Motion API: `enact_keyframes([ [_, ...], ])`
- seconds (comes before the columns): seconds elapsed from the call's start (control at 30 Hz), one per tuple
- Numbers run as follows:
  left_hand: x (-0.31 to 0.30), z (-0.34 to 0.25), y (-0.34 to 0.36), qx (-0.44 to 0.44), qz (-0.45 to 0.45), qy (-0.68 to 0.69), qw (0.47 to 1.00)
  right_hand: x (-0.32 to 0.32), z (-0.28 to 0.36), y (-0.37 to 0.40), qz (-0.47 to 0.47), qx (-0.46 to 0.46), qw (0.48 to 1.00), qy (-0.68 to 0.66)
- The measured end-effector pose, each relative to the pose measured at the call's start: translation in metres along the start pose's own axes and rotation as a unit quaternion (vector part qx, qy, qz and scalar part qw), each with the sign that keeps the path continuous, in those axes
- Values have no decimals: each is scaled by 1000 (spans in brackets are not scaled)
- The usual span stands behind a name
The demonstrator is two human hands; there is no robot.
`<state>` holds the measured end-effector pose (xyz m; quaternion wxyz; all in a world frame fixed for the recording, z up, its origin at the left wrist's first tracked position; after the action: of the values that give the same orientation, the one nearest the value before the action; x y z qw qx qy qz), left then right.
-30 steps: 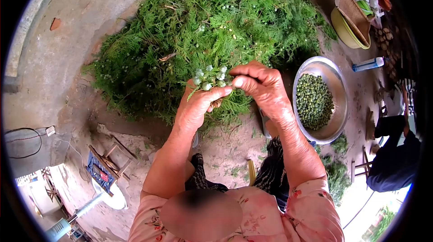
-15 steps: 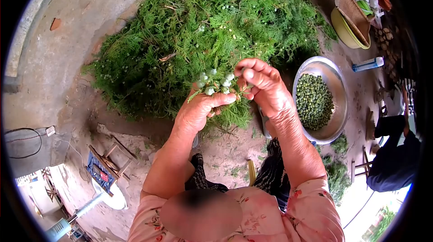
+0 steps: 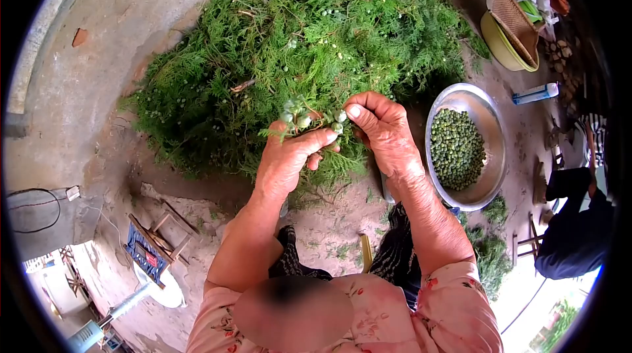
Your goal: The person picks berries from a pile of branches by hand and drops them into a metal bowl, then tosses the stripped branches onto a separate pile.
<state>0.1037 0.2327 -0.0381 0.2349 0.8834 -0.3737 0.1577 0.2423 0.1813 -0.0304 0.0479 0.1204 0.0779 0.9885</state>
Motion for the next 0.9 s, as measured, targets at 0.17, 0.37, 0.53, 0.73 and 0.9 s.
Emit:
enact_keyframes([
  [0.17,0,-1,1,-10,12,21,1000,-6,-19,-2,-15,37,958,-283],
  [0.37,-7,-3,1,41,-35,-7,999,-13,3,-8,-10,-26,938,-347],
  [0.53,-13,3,1,30,-64,-85,994,-3,5,-4,30,-24,994,-104],
  [0.73,-15,7,2,16,-60,-119,991,7,4,0,-1,32,999,-4],
  [0.9,-7,2,6,23,-18,-46,999,-1,-8,0,62,48,952,-297],
])
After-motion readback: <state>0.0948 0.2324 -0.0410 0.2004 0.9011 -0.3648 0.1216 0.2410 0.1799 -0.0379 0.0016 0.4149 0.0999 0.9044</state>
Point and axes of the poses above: each hand's wrist, its own y-axis away from the middle knuckle, its own x-axis out of the palm, z = x × y, the point moved 5 cm from there along -y, towards the middle knuckle, and after that the axes turned 14 degrees about z, right-handed, at the moved point
